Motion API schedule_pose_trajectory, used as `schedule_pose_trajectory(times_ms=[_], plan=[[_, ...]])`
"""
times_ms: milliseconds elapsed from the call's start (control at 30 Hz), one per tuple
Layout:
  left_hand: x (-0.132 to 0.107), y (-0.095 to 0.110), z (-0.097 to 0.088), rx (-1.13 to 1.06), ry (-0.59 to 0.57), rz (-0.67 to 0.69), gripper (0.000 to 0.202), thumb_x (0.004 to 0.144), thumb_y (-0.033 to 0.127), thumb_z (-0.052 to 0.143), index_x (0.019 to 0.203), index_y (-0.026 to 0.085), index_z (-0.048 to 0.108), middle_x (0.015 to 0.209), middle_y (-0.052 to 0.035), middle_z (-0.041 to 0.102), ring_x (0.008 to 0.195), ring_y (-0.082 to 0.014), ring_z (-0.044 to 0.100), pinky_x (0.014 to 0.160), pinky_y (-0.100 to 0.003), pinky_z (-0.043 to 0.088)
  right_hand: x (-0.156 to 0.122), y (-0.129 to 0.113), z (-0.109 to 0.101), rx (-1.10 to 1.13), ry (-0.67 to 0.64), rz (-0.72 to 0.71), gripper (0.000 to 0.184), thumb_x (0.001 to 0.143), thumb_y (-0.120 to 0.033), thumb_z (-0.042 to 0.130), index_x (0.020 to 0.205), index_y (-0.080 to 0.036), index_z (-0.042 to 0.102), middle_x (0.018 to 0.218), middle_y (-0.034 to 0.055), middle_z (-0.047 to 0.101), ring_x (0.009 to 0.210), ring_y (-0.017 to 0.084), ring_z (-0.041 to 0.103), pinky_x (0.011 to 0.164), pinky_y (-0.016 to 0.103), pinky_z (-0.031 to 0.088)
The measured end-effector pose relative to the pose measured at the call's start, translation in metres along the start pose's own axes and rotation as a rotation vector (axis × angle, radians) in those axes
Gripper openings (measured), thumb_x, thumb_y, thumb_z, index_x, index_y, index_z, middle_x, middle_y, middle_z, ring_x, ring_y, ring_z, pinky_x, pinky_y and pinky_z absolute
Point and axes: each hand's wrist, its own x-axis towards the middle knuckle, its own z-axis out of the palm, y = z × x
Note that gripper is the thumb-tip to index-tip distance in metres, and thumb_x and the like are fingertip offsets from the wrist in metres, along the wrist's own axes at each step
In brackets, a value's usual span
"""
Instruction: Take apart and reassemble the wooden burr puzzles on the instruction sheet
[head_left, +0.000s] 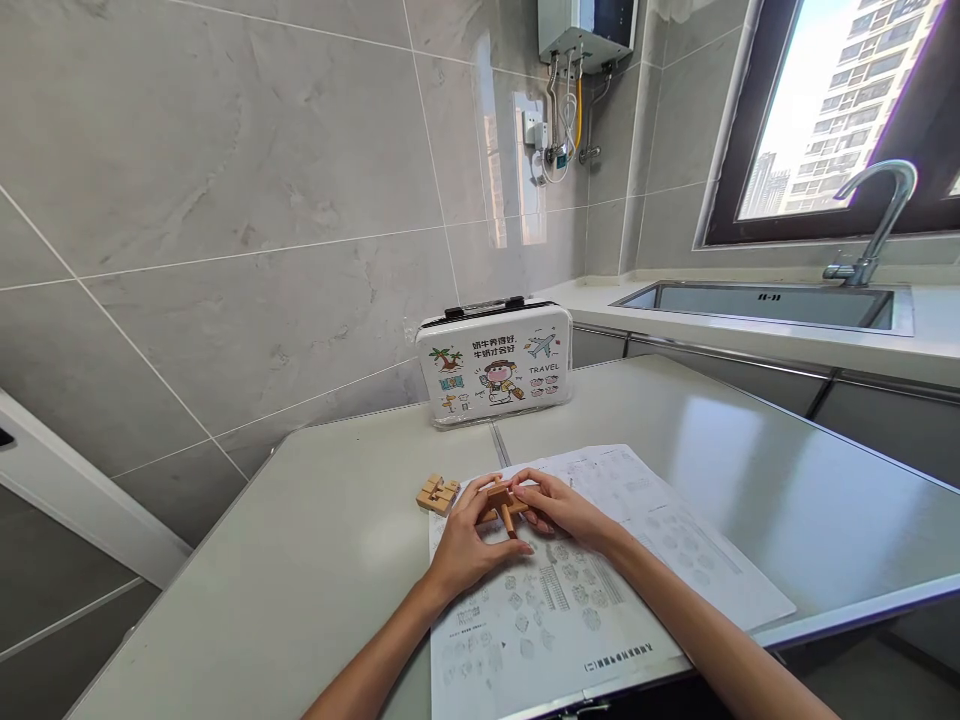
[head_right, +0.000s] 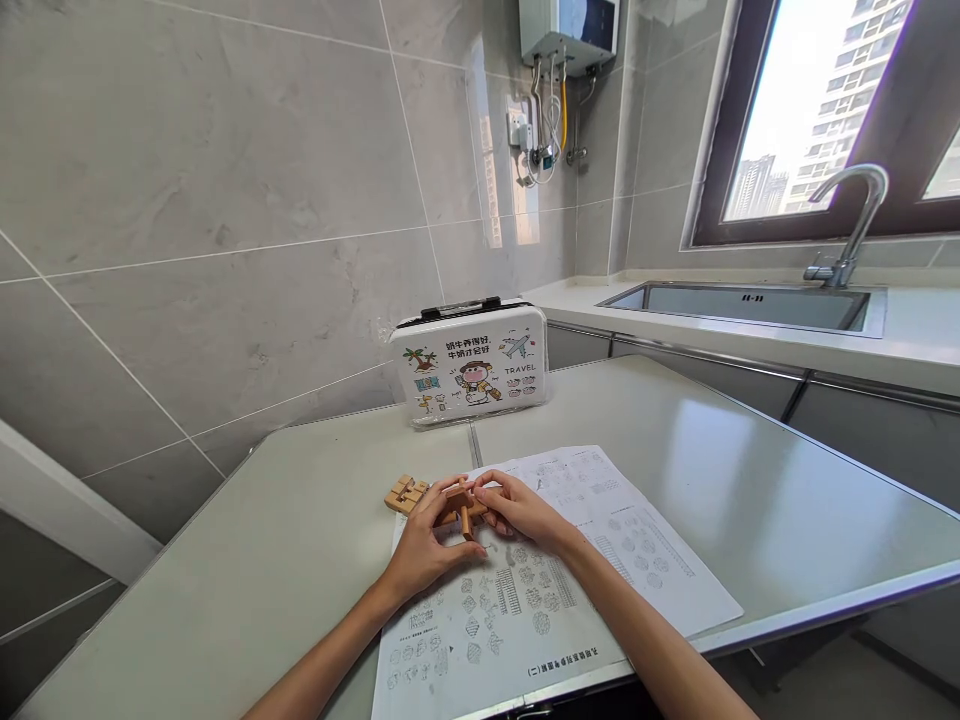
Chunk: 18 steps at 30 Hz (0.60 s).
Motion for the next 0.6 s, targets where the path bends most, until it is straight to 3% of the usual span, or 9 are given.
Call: schedule_pose_trajectory(times_ms=[233,433,600], plan=[[-0.0012,0.0003,0.0007,0.129,0.107,-0.022,0.06,0.078,0.051,0.085,0.133,0.036,0.067,0.158,-0.0085,0.03,0.141,-0.034,0.045,0.118,-0.052,0.043,0.0,-0.0002,-0.0011,-0.006,0.05,-0.036,0.046,0.091,-0.064,0.065,0.111,-0.023,0.057,0.06,-0.0079,0.056,0.044,0.008,0.039,0.046,0.021,0.024],[-0.0013,-0.0026,0.0019,0.063,0.087,-0.101,0.056,0.091,0.054,0.07,0.143,0.037,0.056,0.144,-0.0094,0.041,0.131,-0.029,0.055,0.112,-0.048,0.048,-0.0029,-0.0062,0.0013,0.006,0.074,-0.069,0.048,0.091,-0.063,0.066,0.115,-0.023,0.057,0.062,-0.0061,0.059,0.047,0.009,0.04,0.049,0.023,0.027],[0.0011,-0.0033,0.0015,-0.045,-0.026,-0.086,0.061,0.096,0.052,0.063,0.151,0.031,0.047,0.138,-0.0099,0.057,0.124,-0.0271,0.062,0.11,-0.044,0.048,-0.0019,-0.0042,0.0003,0.006,0.08,-0.07,0.05,0.09,-0.064,0.067,0.118,-0.023,0.057,0.062,-0.0058,0.06,0.047,0.01,0.042,0.048,0.023,0.028]])
